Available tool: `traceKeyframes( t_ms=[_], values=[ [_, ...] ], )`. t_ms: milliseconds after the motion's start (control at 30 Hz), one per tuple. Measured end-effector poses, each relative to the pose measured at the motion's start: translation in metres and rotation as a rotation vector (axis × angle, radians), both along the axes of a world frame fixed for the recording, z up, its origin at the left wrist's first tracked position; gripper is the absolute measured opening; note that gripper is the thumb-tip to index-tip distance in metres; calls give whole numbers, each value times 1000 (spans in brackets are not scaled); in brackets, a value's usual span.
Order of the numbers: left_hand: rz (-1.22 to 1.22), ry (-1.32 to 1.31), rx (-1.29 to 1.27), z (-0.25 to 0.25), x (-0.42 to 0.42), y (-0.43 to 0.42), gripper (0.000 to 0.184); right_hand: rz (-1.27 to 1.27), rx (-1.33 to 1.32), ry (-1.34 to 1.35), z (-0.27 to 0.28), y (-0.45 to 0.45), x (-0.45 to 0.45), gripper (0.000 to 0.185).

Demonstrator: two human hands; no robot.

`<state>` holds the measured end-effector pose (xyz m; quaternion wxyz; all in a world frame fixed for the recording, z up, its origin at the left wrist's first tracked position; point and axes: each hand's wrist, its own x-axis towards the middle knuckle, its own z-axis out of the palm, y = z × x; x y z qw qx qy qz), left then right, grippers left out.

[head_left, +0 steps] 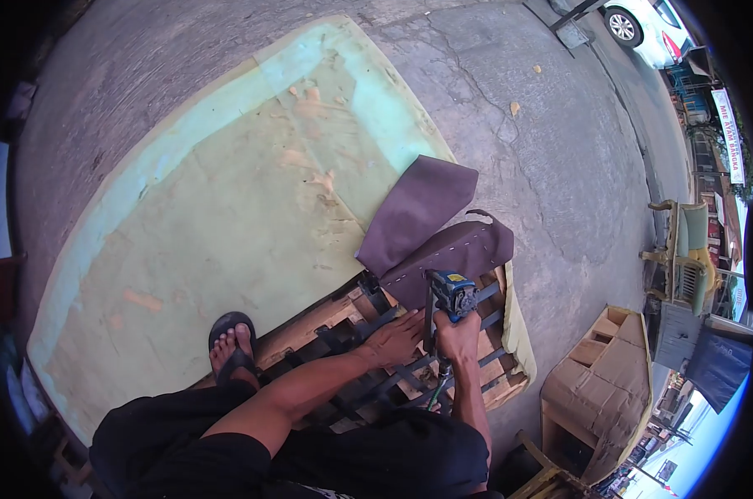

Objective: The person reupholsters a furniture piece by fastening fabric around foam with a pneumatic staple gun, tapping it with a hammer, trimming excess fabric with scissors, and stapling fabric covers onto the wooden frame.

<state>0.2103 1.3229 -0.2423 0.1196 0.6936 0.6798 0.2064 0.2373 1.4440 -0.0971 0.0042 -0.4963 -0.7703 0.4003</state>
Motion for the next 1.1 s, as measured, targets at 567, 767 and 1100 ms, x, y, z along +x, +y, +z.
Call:
traceKeyframes(
  t_ms=[567,767,1100],
  values=[
    [225,-1313,-27,68,-3,23,62,-487,-842,840,-4,37,81,50],
    [403,-1023,-135,100,13,30,52,-563,-888,933,-10,34,99,42],
    [478,-803,-276,122,21,35,50,-600,-732,868,1,21,108,38]
  ],
)
